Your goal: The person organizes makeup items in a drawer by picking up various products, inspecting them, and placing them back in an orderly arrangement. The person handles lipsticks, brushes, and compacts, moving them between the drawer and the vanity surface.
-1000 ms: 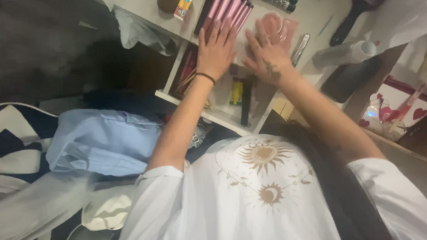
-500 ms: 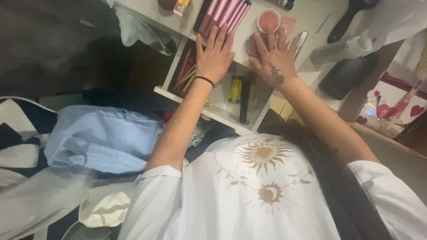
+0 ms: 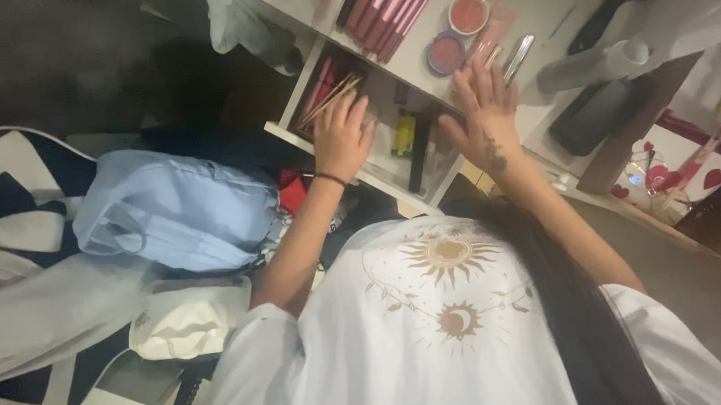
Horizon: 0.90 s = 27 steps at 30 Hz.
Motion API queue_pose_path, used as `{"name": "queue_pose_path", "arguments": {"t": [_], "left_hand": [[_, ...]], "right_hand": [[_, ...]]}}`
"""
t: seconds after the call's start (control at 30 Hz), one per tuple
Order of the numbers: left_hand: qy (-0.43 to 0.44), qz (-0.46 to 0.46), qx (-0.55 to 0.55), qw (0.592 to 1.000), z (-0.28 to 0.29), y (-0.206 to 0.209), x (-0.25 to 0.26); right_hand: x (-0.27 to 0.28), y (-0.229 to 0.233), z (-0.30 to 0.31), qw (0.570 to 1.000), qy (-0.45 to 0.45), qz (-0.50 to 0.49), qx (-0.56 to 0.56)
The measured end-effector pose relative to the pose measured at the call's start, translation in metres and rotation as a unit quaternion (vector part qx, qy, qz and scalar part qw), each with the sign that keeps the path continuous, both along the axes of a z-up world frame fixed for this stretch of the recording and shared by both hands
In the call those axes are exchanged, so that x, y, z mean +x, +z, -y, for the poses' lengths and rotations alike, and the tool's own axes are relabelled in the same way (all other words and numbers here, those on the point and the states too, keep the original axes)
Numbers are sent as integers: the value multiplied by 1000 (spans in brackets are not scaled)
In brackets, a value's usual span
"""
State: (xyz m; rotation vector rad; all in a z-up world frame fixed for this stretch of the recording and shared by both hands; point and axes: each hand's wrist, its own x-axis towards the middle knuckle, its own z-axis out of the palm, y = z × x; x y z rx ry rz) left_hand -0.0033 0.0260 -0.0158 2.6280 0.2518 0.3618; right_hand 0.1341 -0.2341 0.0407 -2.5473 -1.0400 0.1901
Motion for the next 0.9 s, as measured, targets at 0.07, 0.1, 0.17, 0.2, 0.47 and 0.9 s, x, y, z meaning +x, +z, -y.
{"name": "queue_pose_path", "arguments": {"t": [0.07,0.1,0.17,0.2,0.47,0.9], "left_hand": [[7,-3,-35,999,3,-1,-19],[10,-3,-52,999,6,-2,-26],[14,-8,-60,998,12,-4,-42],[17,-11,-65,998,14,-5,-49],[-7,56,-62,996,39,-1,-71],[7,45,-52,998,50,3,-81]], "right_hand": [[-12,-1,6,999,20,21,27],[-18,-2,9,998,31,32,40],[-33,-7,16,998,26,21,59],[-40,-11,18,997,24,16,69],[-76,-42,23,990,79,-10,118],[-73,-44,22,988,111,-16,106]]}}
